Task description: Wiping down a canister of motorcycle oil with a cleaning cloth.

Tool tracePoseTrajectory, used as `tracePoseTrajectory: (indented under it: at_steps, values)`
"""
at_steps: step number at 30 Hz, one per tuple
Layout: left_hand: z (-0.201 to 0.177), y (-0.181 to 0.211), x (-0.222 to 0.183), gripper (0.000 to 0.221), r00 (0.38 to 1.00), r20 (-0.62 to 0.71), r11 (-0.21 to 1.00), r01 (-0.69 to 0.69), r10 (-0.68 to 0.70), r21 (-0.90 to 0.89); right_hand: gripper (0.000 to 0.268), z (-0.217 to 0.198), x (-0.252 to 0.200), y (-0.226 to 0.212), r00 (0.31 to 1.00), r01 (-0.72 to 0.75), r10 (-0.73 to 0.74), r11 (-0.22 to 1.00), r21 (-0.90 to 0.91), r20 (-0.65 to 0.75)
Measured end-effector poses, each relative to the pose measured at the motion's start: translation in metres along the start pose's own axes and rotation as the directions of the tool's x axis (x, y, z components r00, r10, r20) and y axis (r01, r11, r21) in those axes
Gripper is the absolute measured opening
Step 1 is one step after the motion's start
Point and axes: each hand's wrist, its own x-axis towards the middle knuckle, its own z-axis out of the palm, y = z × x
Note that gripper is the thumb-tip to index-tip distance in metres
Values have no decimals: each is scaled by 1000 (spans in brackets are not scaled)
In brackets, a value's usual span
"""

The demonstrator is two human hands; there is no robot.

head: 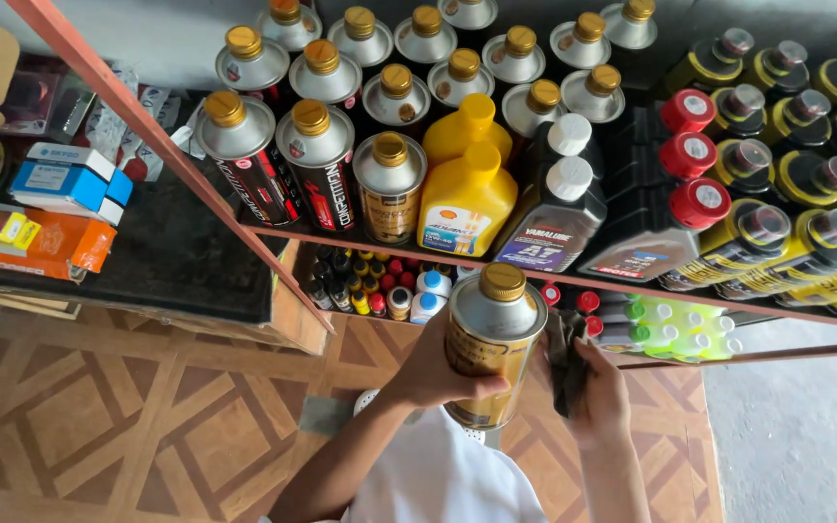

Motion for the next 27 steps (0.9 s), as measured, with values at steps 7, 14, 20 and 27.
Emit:
tracePoseTrajectory:
  at_steps: [7,14,20,27]
  values:
    - [18,-8,13,70,992,-58,994,109,-111,-32,56,89,-48,23,843,526,-473,625,-577,257]
    - [3,-45,17,72,997,-72,974,24,-41,-226,78,40,-65,62,577,723,-69,-421,-548,814]
    - [21,-40,8,64,981,-40,969,183,-192,-165,100,96,-49,38,669,742,-143,85,-665,729]
    - [-3,-46,14,75,989,-116,957,57,-93,-285,84,11,-50,57,486,807,88,-426,-408,870]
